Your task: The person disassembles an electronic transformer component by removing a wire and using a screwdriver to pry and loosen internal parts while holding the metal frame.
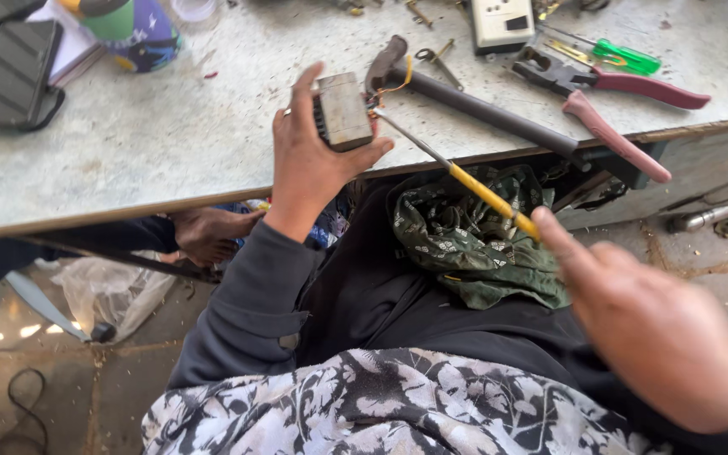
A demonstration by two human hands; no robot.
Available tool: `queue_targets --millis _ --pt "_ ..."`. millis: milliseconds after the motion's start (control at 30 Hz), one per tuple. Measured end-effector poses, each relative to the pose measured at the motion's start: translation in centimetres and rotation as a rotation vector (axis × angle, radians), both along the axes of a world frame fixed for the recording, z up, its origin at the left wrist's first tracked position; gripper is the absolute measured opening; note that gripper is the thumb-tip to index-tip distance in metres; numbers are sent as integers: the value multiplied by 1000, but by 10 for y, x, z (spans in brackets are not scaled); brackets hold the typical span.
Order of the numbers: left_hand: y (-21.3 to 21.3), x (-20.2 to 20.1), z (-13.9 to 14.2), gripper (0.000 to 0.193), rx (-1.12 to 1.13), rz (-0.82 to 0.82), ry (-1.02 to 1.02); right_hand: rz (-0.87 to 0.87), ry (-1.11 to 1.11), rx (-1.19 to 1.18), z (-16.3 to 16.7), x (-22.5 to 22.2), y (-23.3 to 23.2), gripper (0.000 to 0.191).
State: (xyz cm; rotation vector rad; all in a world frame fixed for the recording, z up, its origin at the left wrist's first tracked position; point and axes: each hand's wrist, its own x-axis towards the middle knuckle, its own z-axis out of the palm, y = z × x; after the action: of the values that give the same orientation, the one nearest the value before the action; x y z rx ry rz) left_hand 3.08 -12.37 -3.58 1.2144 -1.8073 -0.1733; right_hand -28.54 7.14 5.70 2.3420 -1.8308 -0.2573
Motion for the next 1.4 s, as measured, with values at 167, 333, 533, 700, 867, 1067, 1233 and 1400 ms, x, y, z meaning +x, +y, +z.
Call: queue_targets --millis 167,333,533,700,867,1067,1233,1400 --pt "1 3 9 103 96 -128 109 -24 343 0 48 -2 -22 87" --pt "6 4 11 102 176 -85 120 -30 404 21 49 15 -22 81" --pt "0 6 6 106 133 -34 67 48 13 129 12 -2 -26 88" --pt "1 5 13 102 174 -75 122 131 -653 106 -11 11 -55 69" --pt "5 2 28 98 262 -120 191 -115 -155 291 2 -11 -51 67" --pt "4 3 27 94 345 -209 292 17 -4 161 21 -29 -46 78" --pt "-1 9 26 96 317 -231 209 75 316 -39 35 -24 -51 81" --pt "-5 14 26 97 336 -252 172 344 491 -392 25 -38 -56 76"
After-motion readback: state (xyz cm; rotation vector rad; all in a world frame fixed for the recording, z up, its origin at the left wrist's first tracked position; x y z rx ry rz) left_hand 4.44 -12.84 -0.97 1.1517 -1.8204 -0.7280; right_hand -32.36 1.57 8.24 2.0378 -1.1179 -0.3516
